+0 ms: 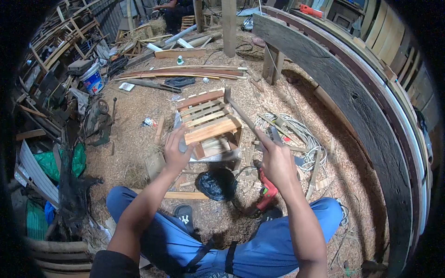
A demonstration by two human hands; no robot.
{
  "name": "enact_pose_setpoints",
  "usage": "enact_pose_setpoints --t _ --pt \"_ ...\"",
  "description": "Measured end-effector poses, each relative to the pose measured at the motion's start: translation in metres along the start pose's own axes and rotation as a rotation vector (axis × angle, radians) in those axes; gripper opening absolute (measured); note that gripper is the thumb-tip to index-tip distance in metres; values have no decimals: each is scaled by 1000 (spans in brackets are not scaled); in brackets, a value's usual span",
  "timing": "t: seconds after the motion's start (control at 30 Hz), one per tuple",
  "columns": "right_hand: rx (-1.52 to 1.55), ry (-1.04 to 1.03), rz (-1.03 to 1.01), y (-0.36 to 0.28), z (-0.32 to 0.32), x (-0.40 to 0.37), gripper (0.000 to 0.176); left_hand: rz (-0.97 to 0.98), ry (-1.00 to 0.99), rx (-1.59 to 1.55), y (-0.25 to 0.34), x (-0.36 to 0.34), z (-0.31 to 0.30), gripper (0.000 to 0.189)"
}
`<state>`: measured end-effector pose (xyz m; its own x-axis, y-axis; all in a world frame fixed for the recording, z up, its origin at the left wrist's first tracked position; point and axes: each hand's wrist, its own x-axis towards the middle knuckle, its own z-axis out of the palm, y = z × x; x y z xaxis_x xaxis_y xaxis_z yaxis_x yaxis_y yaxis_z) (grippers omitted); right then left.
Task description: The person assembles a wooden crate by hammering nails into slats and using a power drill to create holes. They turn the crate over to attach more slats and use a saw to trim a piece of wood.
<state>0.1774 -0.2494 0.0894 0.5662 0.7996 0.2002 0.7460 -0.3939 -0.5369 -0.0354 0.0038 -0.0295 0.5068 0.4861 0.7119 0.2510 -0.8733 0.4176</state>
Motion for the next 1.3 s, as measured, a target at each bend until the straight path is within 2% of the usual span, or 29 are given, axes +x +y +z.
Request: enact_pose_setpoints --t 0.03,0.17,0.23,0.27,0.33,0.37,0.43,0.53,0.6,0.63,0.67,0.77,0.83,0.9,0.97,1.03,1.1,1.17,1.2,1.23,1.3 --pt "47 54 -35 -1 1 2 52 -69 -3 -94 1 -2 3 54" --pt "79 159 -78 -11 6 8 56 -122 -10 -179 3 -5 5 59" --pt "-122 -70 57 -21 -1 11 61 -88 9 -156 3 -3 5 67" --pt "-98 -85 78 -23 -2 13 63 -85 13 -151 4 -3 5 67" --pt "-78 -8 54 -18 8 11 62 -287 -63 -403 11 -3 1 77" --pt "-64 60 36 -16 12 9 60 -293 -65 -398 9 -4 0 77" --pt "-91 -12 50 -29 3 9 59 -265 -102 -308 5 -6 1 83" --pt "-105 -97 35 -38 7 14 59 -287 -39 -333 7 -5 5 84" --pt "11 -56 -84 -36 23 9 52 -340 -7 -319 3 -10 9 89" --pt "63 -36 -143 -36 27 7 49 -345 -5 -316 -1 -14 13 89" --pt "95 -30 -227 -38 30 7 56 -364 -2 -301 -5 -18 17 90" --pt "130 -68 -222 -63 20 -1 57 -350 15 -291 -11 -21 23 89" --pt "190 -25 -284 -56 27 -5 58 -508 -39 -410 -10 -23 24 88" --pt "-17 -186 -230 -50 25 -7 61 -450 -17 -410 -14 -24 24 89" --pt "-39 -222 -224 -49 23 -5 64 -450 -68 -336 -14 -26 23 89" --pt "90 -47 -298 -44 31 -9 63 -457 -50 -330 -14 -23 24 88" --pt "133 -34 -300 -49 34 -10 65 -427 -42 -319 -12 -23 23 86" --pt "-87 -233 -221 -55 29 -7 64 -462 -45 -354 -6 -22 22 85" --pt "-94 -239 -241 -57 27 -7 64 -442 -34 -327 -4 -19 21 85" --pt "-90 -234 -242 -56 30 -8 64 -426 -24 -297 -4 -17 19 85" --pt "77 -89 -260 -56 37 -14 62 -490 -60 -320 -5 -20 18 84"
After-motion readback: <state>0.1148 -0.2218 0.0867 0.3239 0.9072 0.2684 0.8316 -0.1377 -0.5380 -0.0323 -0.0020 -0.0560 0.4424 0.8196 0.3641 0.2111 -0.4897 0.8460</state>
